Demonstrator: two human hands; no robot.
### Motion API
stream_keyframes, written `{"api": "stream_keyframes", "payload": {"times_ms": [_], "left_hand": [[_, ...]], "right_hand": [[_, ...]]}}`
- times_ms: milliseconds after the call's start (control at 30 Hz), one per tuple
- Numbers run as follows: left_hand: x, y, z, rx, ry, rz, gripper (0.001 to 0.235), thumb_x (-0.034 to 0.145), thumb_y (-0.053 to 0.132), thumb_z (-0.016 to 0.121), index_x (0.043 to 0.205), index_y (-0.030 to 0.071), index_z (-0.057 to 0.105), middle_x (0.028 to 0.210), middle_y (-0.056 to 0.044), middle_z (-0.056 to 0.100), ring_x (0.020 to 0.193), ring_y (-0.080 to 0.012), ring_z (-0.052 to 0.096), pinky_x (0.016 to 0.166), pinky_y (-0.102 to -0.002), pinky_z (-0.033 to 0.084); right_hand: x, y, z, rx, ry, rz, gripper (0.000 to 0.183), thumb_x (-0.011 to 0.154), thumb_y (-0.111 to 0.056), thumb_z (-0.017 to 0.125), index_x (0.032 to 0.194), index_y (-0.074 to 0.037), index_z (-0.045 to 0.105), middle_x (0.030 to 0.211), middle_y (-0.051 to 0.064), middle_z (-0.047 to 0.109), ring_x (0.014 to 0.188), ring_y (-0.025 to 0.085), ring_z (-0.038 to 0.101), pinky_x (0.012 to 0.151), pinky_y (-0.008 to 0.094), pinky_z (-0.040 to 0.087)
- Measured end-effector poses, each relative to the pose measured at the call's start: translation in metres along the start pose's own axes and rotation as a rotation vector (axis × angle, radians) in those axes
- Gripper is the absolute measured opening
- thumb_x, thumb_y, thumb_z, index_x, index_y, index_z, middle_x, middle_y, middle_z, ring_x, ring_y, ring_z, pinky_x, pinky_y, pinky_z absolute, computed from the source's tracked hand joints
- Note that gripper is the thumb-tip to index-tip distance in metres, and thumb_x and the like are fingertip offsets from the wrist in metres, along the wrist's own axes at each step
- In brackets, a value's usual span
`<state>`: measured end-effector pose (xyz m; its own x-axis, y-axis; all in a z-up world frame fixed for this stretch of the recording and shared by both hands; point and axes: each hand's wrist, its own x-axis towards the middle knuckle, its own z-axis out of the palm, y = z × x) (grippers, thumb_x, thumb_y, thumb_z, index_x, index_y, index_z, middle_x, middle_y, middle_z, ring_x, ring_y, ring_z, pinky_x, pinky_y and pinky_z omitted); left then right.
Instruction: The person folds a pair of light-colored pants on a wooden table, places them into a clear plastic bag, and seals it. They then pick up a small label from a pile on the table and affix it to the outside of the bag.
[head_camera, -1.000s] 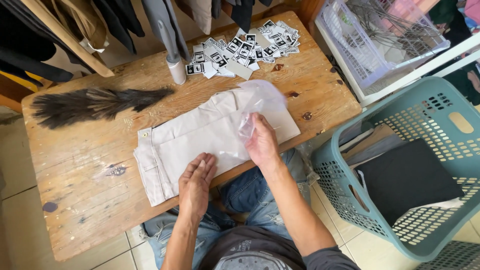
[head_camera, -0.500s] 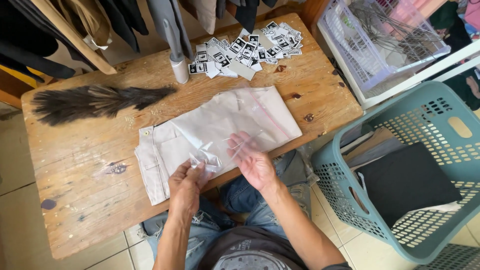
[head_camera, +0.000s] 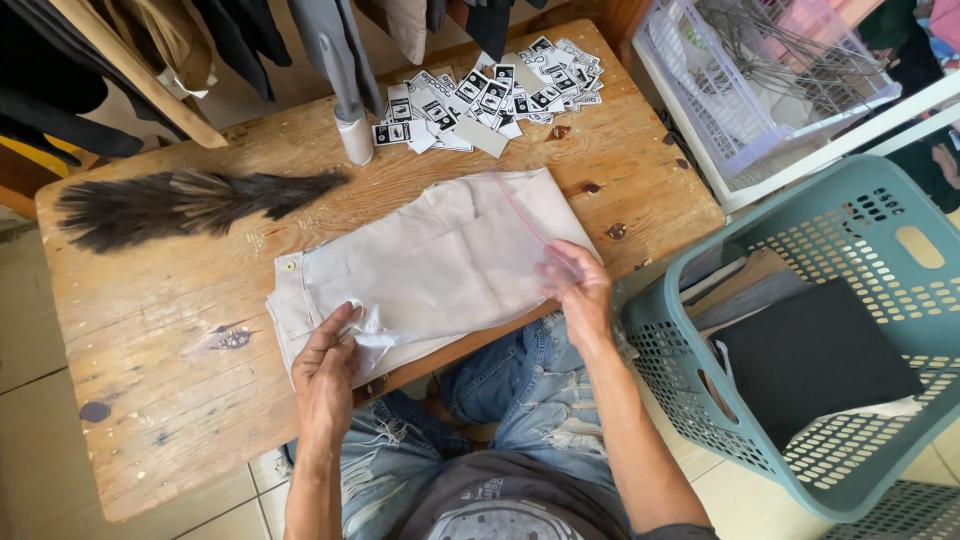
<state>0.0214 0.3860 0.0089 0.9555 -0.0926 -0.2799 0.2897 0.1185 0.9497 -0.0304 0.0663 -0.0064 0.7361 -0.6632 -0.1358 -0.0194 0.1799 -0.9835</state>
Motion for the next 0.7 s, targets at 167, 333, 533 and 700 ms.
{"api": "stream_keyframes", "payload": {"times_ms": [167,333,533,700], "left_hand": [[0.006,0.003,-0.011,0.146,-0.079,0.212,0.057,0.084,-0.015,0.051,0.136,0.001,0.065,0.122,-0.021,0.073,0.118,-0.0221,0.063,0.104,-0.04,0.048],[0.016,-0.005,-0.027,0.171,0.1,0.44,0.027,0.091,-0.001,0.075,0.118,0.002,0.075,0.094,-0.01,0.076,0.087,-0.007,0.061,0.086,-0.029,0.056],[0.029,0.006,-0.041,0.139,0.112,0.668,0.02,0.097,0.017,0.071,0.108,0.001,0.065,0.091,-0.011,0.06,0.087,-0.0174,0.056,0.088,-0.036,0.051],[0.034,0.04,-0.04,0.095,0.242,0.326,0.018,0.112,0.015,0.061,0.104,0.001,0.052,0.073,-0.009,0.056,0.053,-0.016,0.061,0.047,-0.028,0.053]], "right_hand": [[0.031,0.012,-0.012,-0.33,-0.033,-0.398,0.014,0.087,-0.005,0.08,0.099,-0.011,0.079,0.117,0.01,0.067,0.1,0.018,0.065,0.086,0.029,0.057],[0.024,-0.034,0.012,-0.12,-0.149,-0.663,0.005,0.1,-0.002,0.064,0.099,-0.004,0.068,0.114,0.019,0.068,0.114,0.026,0.065,0.097,0.039,0.055],[0.035,-0.045,0.051,-0.117,0.011,-0.754,0.018,0.106,-0.011,0.058,0.121,-0.003,0.061,0.086,0.009,0.07,0.072,0.009,0.06,0.069,0.027,0.053],[0.053,-0.026,0.084,-0.067,-0.069,-0.091,0.03,0.098,-0.013,0.065,0.123,-0.006,0.05,0.066,0.009,0.062,0.038,0.01,0.051,0.027,0.022,0.038]]}}
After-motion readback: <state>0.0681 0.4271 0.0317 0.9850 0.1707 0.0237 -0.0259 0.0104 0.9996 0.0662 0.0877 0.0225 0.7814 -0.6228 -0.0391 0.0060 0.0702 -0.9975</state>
